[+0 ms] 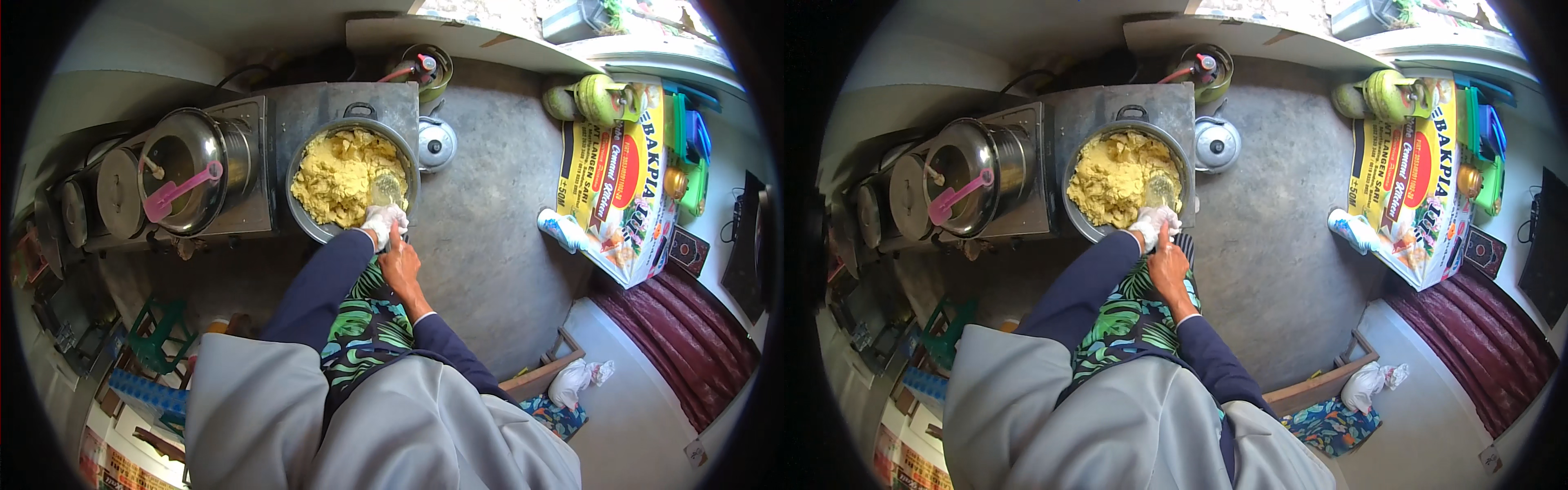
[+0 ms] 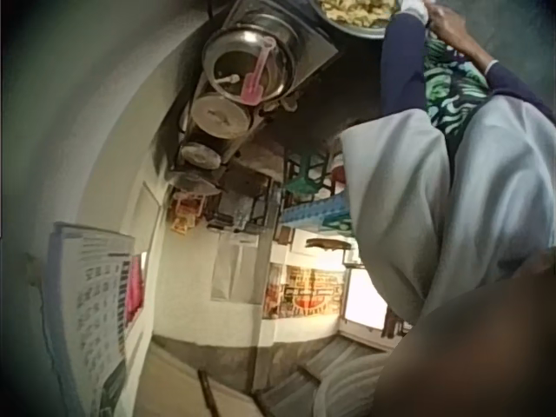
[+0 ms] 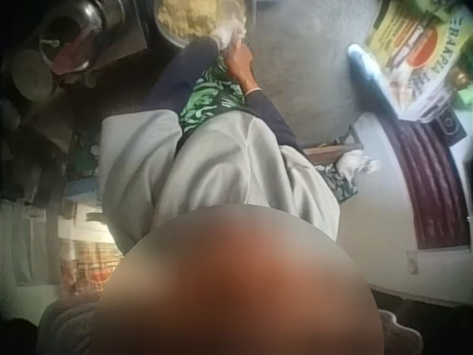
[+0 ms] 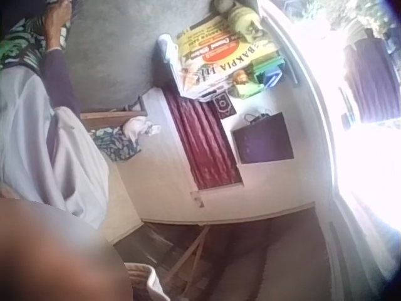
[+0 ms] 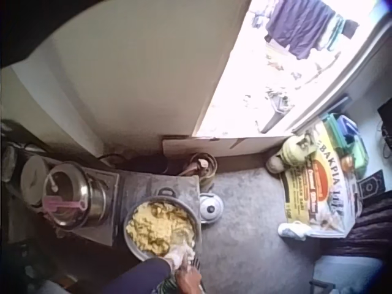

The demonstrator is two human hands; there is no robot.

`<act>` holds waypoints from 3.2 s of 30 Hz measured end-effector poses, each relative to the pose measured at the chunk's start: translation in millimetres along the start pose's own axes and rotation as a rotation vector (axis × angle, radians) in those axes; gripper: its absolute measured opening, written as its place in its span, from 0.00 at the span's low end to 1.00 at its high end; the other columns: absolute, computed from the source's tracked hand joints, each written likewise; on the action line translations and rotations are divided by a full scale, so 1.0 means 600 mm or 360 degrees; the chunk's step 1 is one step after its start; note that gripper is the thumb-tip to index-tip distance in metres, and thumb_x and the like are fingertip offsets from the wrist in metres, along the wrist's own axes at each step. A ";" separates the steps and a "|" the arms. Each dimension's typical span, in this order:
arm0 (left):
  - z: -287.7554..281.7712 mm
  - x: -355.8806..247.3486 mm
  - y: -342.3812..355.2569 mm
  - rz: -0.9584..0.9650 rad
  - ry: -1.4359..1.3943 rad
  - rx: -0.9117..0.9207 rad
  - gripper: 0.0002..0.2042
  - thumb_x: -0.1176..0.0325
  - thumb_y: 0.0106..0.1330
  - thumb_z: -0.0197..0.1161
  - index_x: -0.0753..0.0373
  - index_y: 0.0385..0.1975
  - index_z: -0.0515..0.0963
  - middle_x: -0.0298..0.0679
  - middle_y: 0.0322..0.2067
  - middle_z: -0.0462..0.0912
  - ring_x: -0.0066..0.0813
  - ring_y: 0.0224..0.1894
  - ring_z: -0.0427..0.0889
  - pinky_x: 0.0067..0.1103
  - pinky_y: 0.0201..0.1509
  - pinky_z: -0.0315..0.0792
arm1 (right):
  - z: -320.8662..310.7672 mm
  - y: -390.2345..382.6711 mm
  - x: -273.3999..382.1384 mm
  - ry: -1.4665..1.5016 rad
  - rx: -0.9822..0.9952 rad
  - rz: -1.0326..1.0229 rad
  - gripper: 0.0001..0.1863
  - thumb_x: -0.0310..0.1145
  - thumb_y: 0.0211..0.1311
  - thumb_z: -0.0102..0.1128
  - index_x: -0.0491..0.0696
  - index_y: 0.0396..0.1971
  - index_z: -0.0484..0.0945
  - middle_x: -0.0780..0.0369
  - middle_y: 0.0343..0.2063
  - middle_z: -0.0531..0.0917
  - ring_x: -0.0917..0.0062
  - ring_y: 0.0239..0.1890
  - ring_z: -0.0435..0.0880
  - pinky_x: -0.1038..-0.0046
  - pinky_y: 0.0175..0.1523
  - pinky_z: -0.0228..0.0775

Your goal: The person mixes and presses a yellow dough-like mixture in a large metal bowl by hand using a plastic spatula, then picks up the bowl and carries it to a table.

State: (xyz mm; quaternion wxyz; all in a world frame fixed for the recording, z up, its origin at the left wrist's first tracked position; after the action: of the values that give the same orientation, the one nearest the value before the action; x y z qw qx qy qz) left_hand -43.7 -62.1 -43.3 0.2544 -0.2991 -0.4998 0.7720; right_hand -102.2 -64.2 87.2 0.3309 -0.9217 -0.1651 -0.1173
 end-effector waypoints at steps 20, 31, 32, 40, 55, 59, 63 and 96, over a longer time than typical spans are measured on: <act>-0.079 -0.003 0.027 0.0595 0.1777 -0.0624 0.06 0.66 0.38 0.64 0.55 0.06 0.75 0.34 0.12 0.76 0.26 0.17 0.75 0.24 0.24 0.69 | 0.068 -0.015 0.015 0.0379 -0.0020 0.0079 0.42 0.31 0.37 0.64 0.55 0.60 0.61 0.50 0.29 0.81 0.53 0.34 0.80 0.58 0.39 0.70; -0.028 -0.113 -0.031 0.0101 -0.1140 0.0618 0.07 0.64 0.51 0.55 0.60 0.24 0.73 0.36 0.20 0.74 0.28 0.25 0.73 0.23 0.35 0.68 | -0.090 0.108 0.146 -0.0711 0.0178 -0.0718 0.12 0.30 0.52 0.49 0.41 0.36 0.71 0.56 0.21 0.81 0.62 0.25 0.81 0.64 0.27 0.71; -0.029 -0.114 -0.023 0.0112 -0.1121 0.0703 0.07 0.64 0.51 0.56 0.59 0.25 0.74 0.35 0.21 0.74 0.28 0.25 0.73 0.23 0.36 0.68 | -0.075 0.118 0.138 -0.0713 0.0193 -0.0705 0.12 0.30 0.52 0.49 0.41 0.36 0.71 0.56 0.21 0.81 0.62 0.25 0.81 0.64 0.27 0.71; -0.037 -0.076 0.011 0.0385 0.0357 -0.0659 0.08 0.70 0.40 0.64 0.62 0.10 0.71 0.38 0.11 0.73 0.30 0.14 0.73 0.31 0.21 0.69 | 0.048 0.063 -0.012 0.0475 -0.0068 -0.0004 0.43 0.29 0.34 0.67 0.50 0.58 0.63 0.48 0.32 0.80 0.52 0.35 0.79 0.58 0.41 0.69; -0.114 -0.055 -0.040 -0.0086 -0.0298 0.0088 0.09 0.66 0.50 0.59 0.63 0.15 0.71 0.37 0.15 0.73 0.29 0.17 0.70 0.24 0.24 0.66 | 0.000 0.048 0.130 -0.0097 0.0106 -0.0324 0.29 0.31 0.49 0.55 0.40 0.54 0.65 0.51 0.27 0.81 0.57 0.35 0.81 0.62 0.38 0.72; -0.082 -0.042 -0.028 0.0325 0.0803 -0.0518 0.09 0.70 0.39 0.63 0.63 0.09 0.69 0.40 0.15 0.76 0.30 0.16 0.74 0.21 0.21 0.67 | 0.053 0.006 0.028 0.0393 0.0041 -0.0060 0.44 0.28 0.35 0.67 0.52 0.60 0.61 0.47 0.33 0.80 0.54 0.36 0.79 0.61 0.41 0.70; 0.004 -0.009 -0.093 -0.0144 -0.0997 0.0339 0.06 0.67 0.50 0.60 0.61 0.20 0.73 0.34 0.18 0.74 0.25 0.21 0.74 0.18 0.31 0.70 | -0.118 -0.009 0.078 -0.0245 0.0254 -0.0266 0.28 0.29 0.43 0.59 0.50 0.50 0.71 0.52 0.25 0.81 0.57 0.33 0.81 0.63 0.36 0.72; -0.060 0.028 -0.067 0.0645 0.1347 0.0135 0.08 0.73 0.44 0.60 0.63 0.09 0.71 0.39 0.16 0.75 0.33 0.18 0.75 0.23 0.26 0.69 | 0.052 -0.052 0.026 0.0141 -0.0060 -0.0025 0.17 0.32 0.54 0.49 0.42 0.43 0.71 0.51 0.23 0.80 0.58 0.26 0.80 0.59 0.30 0.71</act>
State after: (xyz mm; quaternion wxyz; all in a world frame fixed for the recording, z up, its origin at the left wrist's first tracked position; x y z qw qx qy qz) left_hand -25.6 -13.3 -21.2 0.2919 -0.6684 -0.2516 0.6361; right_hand -96.3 -17.9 86.6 0.3195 -0.9203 -0.1554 -0.1636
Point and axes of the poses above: each hand's wrist, its own y-axis towards the middle knuckle, its own z-axis out of the palm, x = y × z, the point moved 4 cm from there along y, towards the middle knuckle
